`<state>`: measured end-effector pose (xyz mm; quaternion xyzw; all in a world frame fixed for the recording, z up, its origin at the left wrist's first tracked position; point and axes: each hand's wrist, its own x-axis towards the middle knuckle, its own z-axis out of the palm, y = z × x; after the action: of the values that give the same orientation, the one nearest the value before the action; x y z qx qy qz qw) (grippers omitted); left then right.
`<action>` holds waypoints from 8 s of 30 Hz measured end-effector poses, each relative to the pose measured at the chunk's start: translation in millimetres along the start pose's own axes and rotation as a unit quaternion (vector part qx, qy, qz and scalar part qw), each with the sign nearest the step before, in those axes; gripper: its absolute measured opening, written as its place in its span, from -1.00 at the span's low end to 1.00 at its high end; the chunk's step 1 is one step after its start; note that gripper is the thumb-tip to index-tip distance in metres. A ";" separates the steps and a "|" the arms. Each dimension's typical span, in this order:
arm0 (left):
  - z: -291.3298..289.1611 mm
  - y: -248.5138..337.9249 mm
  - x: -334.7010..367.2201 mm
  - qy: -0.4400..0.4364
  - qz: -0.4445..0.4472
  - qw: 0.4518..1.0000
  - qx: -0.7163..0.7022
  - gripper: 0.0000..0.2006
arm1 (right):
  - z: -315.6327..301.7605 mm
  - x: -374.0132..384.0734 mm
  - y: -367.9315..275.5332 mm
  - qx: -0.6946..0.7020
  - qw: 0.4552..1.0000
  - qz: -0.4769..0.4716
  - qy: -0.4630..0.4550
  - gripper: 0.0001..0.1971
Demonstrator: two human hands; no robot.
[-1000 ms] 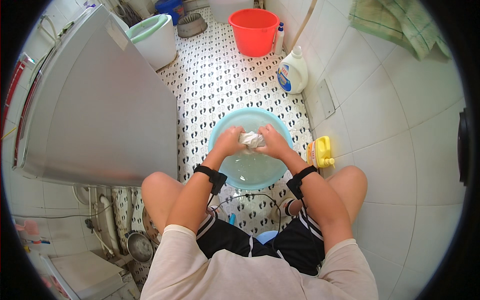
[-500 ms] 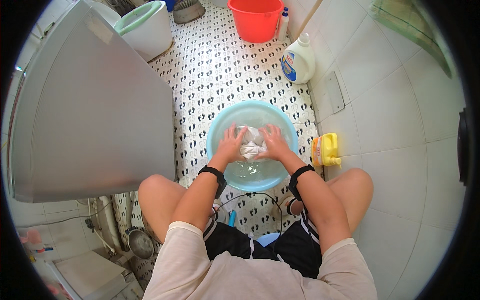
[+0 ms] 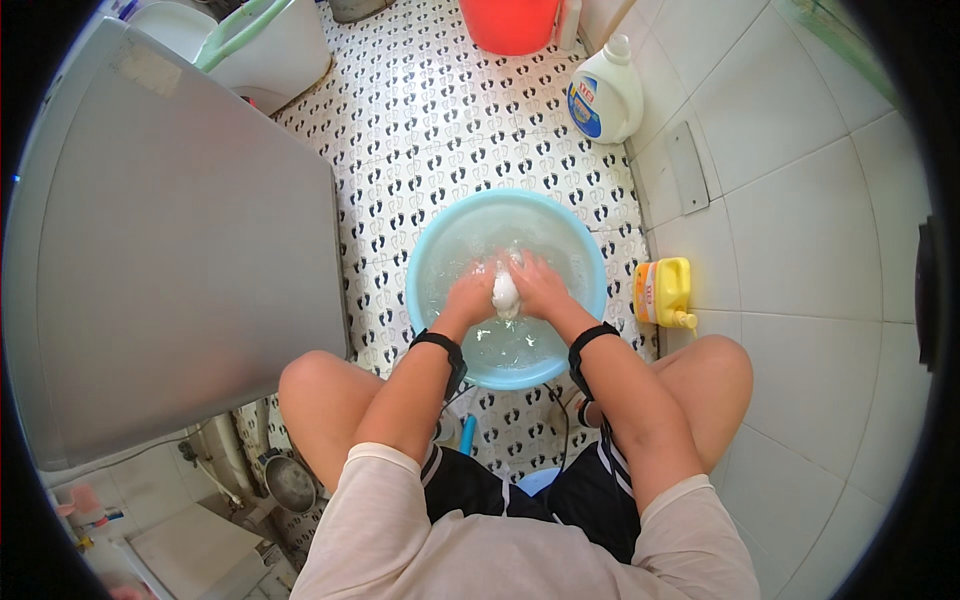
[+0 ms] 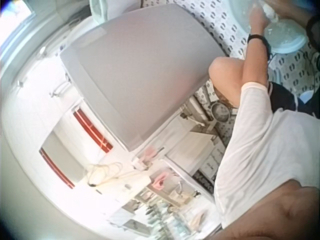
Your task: The person is washing a white garment by hand in a basin of water, rubbing the fabric together and submerging it repeatedly.
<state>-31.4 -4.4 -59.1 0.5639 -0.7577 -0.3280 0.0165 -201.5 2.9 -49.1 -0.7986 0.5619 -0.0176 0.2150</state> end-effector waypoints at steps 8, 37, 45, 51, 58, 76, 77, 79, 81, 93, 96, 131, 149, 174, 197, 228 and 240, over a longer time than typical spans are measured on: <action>4.4 9.3 13.5 -0.004 -0.062 0.998 0.024 -0.41 | 17.3 5.2 2.8 0.073 0.997 0.021 0.030 -0.48; -47.9 12.1 -3.2 -0.052 0.019 0.991 0.122 -0.29 | -31.0 8.9 -17.2 0.032 0.996 0.020 -0.080 -0.16; -101.1 26.0 -14.5 -0.066 0.031 0.997 -0.040 -0.27 | -69.3 -3.1 -12.1 0.049 0.998 0.021 -0.040 -0.01; -119.6 38.7 -31.2 0.052 0.076 0.995 0.027 -0.55 | -98.6 -8.8 -20.3 0.088 0.996 0.019 0.002 -0.15; -147.0 68.5 -49.4 0.220 0.140 0.965 -0.014 -0.76 | -139.4 -14.2 -25.1 0.111 0.984 -0.031 0.134 -0.59; -216.4 125.6 -87.5 0.393 0.247 0.880 -0.097 -0.81 | -241.7 -53.2 -88.5 0.179 0.883 -0.151 0.408 -0.75; -216.1 123.7 -87.2 0.393 0.247 0.881 -0.097 -0.81 | -240.8 -54.0 -91.4 0.180 0.883 -0.151 0.407 -0.75; -214.6 119.0 -84.7 0.391 0.250 0.879 -0.108 -0.81 | -239.0 -55.8 -94.6 0.163 0.867 -0.158 0.444 -0.72; -208.9 114.2 -82.5 0.379 0.244 0.886 -0.106 -0.81 | -227.9 -52.6 -85.8 0.159 0.884 -0.147 0.415 -0.71; -130.2 53.4 -50.8 0.161 0.083 0.982 -0.061 -0.75 | -117.9 -35.4 -33.3 0.109 0.983 -0.002 0.150 -0.63; -102.4 27.8 -38.9 0.133 0.087 0.987 -0.026 -0.69 | -89.4 -30.7 -23.7 0.085 0.988 -0.010 0.125 -0.59; 8.8 -20.8 15.4 0.040 -0.002 0.998 -0.044 -0.17 | 6.5 17.5 -10.5 0.150 0.988 0.012 0.019 -0.05; 25.0 -7.6 13.4 0.065 -0.026 0.989 0.129 -0.90 | 12.3 22.7 -17.7 0.132 0.982 0.125 -0.053 -0.82; -65.0 0.0 -21.2 0.030 0.060 0.998 0.007 -0.53 | -47.2 -28.6 -3.7 0.094 0.988 -0.040 0.116 -0.58; -35.8 1.6 -26.5 -0.068 0.049 0.993 0.087 -0.45 | -17.3 -34.1 -2.5 -0.107 0.994 -0.001 -0.007 -0.22; -169.7 87.1 -73.1 0.185 0.154 0.962 -0.131 -0.73 | -193.2 -40.7 -73.2 0.251 0.880 -0.125 0.384 -0.82; -225.9 126.3 -99.8 0.348 0.237 0.878 -0.228 -0.86 | -252.2 -63.7 -112.7 0.273 0.812 -0.203 0.474 -0.85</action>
<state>-12.5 -7.3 217.7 0.4256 -0.7188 -0.2606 0.4840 -192.6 10.1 234.1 -0.6956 0.3915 -0.5897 0.1228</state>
